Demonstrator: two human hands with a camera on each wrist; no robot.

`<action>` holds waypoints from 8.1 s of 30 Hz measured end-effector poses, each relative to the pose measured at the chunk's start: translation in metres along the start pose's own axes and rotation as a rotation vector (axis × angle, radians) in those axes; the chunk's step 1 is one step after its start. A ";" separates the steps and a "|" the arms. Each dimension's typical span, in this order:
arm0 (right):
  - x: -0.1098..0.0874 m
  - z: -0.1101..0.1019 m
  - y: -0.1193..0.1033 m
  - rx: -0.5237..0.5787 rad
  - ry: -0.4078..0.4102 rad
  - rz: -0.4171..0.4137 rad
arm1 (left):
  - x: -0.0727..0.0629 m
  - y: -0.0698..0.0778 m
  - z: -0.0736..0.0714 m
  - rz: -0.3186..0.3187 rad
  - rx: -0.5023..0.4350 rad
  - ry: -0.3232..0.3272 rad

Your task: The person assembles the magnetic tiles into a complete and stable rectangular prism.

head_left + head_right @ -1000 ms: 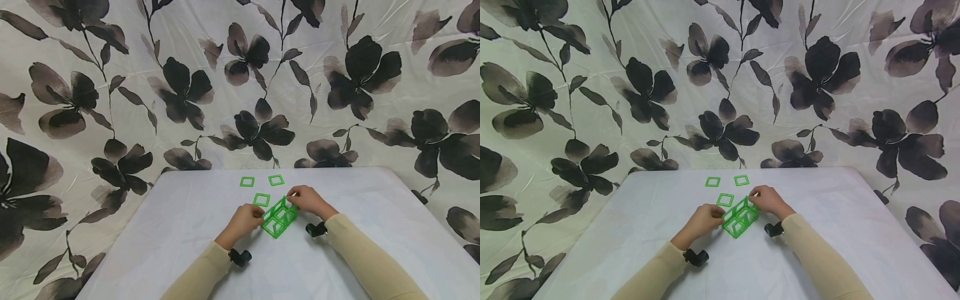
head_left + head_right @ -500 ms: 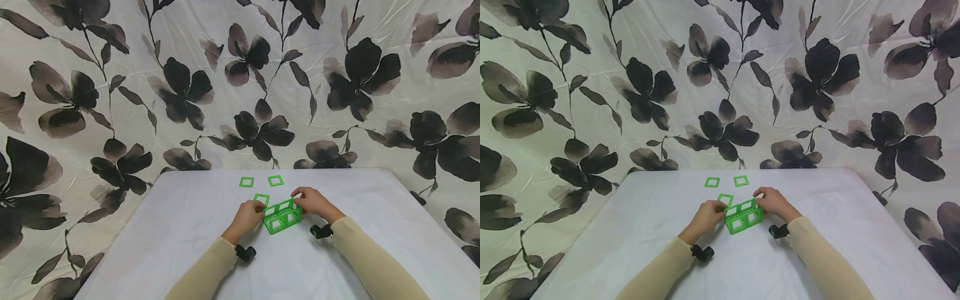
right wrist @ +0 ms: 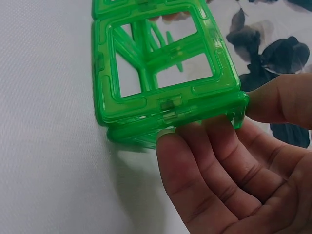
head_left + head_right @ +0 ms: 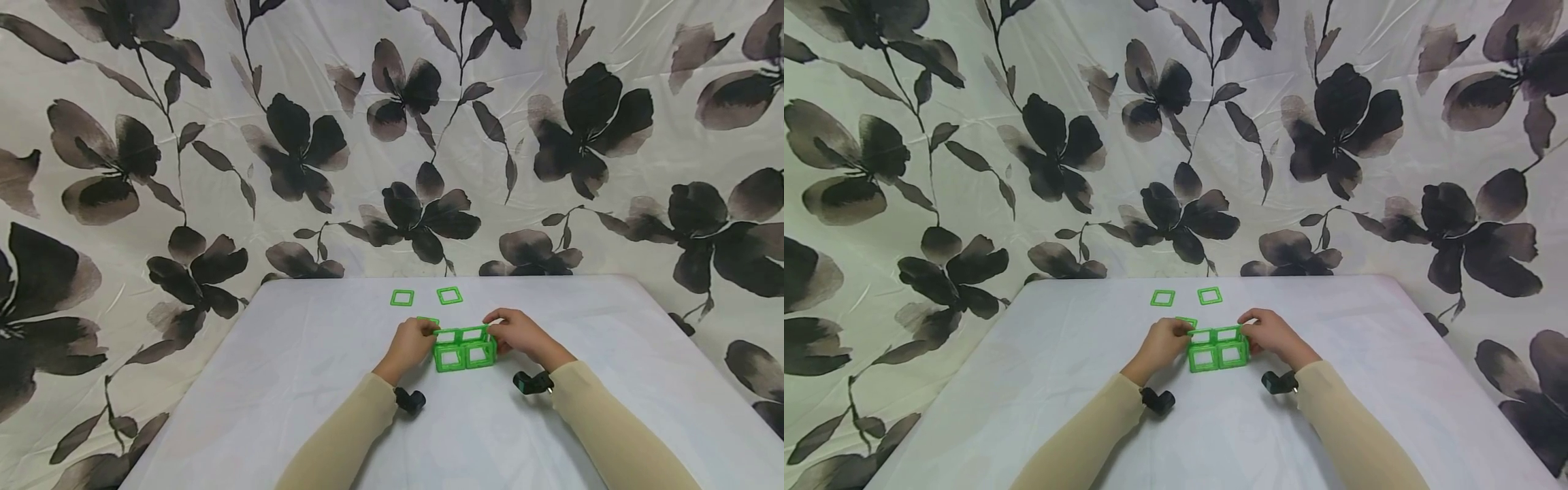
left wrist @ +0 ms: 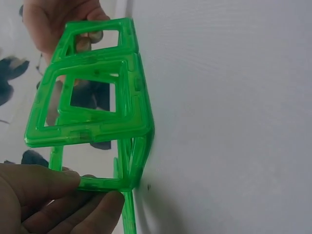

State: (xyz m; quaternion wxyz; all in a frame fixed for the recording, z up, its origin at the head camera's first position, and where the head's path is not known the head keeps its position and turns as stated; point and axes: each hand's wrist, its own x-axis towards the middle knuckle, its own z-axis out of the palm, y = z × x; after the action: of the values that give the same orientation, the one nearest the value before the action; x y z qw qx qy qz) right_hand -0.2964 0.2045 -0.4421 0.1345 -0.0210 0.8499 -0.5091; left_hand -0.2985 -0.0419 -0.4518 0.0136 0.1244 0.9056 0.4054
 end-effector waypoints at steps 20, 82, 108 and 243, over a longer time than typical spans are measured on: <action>-0.001 -0.003 0.007 0.046 0.093 0.016 | 0.014 0.004 0.011 0.033 -0.015 0.010; -0.012 -0.008 0.013 0.193 0.033 -0.061 | 0.050 -0.008 -0.004 -0.045 0.384 -0.284; -0.012 -0.006 0.013 0.226 0.044 -0.055 | 0.026 -0.005 -0.027 0.049 0.364 -0.187; -0.020 -0.010 0.025 0.024 -0.118 -0.206 | -0.001 -0.012 -0.007 0.097 -0.106 -0.267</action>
State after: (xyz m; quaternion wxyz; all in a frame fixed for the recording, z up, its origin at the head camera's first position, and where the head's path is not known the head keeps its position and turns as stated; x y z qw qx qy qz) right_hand -0.2776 0.2283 -0.4550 0.1318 -0.1363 0.8276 -0.5283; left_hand -0.3009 -0.0545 -0.4558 0.1207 0.2197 0.8660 0.4328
